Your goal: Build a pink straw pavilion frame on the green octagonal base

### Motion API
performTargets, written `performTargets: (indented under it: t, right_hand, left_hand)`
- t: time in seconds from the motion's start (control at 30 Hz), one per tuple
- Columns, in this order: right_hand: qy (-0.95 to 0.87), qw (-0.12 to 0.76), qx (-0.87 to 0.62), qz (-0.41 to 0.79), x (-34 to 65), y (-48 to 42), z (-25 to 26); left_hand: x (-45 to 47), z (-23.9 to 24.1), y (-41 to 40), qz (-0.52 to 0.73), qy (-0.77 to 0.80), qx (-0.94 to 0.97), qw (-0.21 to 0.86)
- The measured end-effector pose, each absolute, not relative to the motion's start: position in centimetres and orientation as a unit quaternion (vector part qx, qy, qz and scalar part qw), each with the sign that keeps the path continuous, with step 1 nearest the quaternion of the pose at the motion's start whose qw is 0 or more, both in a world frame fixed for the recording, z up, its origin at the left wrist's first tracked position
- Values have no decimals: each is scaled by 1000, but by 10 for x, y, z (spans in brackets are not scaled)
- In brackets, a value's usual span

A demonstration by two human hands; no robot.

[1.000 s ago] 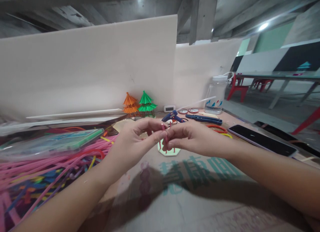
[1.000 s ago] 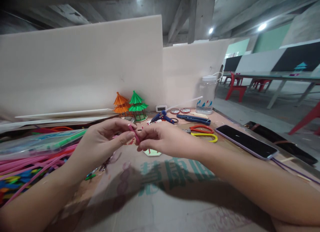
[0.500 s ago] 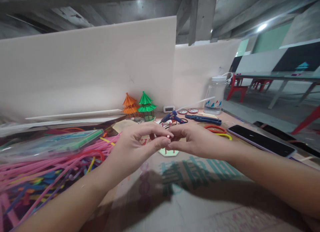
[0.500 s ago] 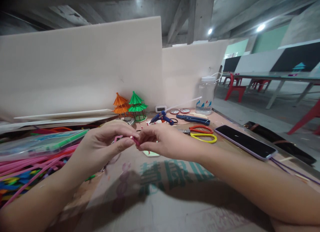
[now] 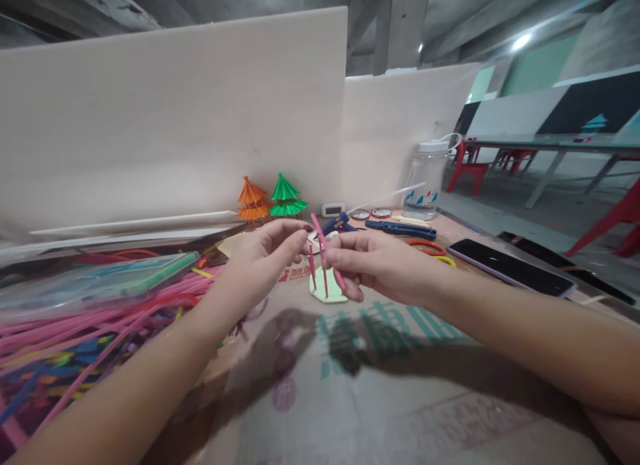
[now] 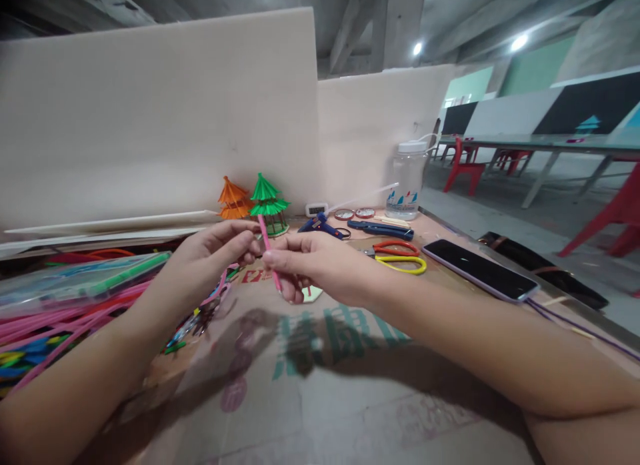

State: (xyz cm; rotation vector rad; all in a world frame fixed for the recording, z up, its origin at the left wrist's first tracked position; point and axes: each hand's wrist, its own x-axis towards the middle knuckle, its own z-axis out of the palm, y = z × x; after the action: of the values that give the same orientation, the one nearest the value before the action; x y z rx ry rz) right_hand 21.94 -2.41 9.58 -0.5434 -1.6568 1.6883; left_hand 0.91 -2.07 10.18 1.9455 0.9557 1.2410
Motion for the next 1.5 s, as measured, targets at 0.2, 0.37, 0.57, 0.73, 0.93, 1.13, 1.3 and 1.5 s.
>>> performTargets:
  t: [0.2,0.37,0.57,0.73,0.93,1.13,1.3,1.5]
  right_hand:
    - [-601,382,-185,678,222,-21,99]
    - [-595,376,-154,693,223,-22,98]
    - [-584,384,-151,699,223,-22,97]
    - [-595,387,-127,693,223,-21,97]
    - [-646,394,-108,645,223,-26,97]
    - [-678,400,-105,608,226,-29,100]
    - [-698,418,-102,573,226,-29,102]
    - [-741,421,-163,498,226,-27,107]
  left_hand:
    - [19,92,-38,446,319,778,307]
    - [23,98,-48,437,312,804,255]
    - [22,96,-45,451,319,787,276]
    - [25,94,-44,442,268,759,397]
    - [24,93,-43,439,251,747,432]
    - [23,94,-46,439,258,767,390]
    - [24,98,-46,443,275,788,327]
    - [21,99,-42,433,290,794,314]
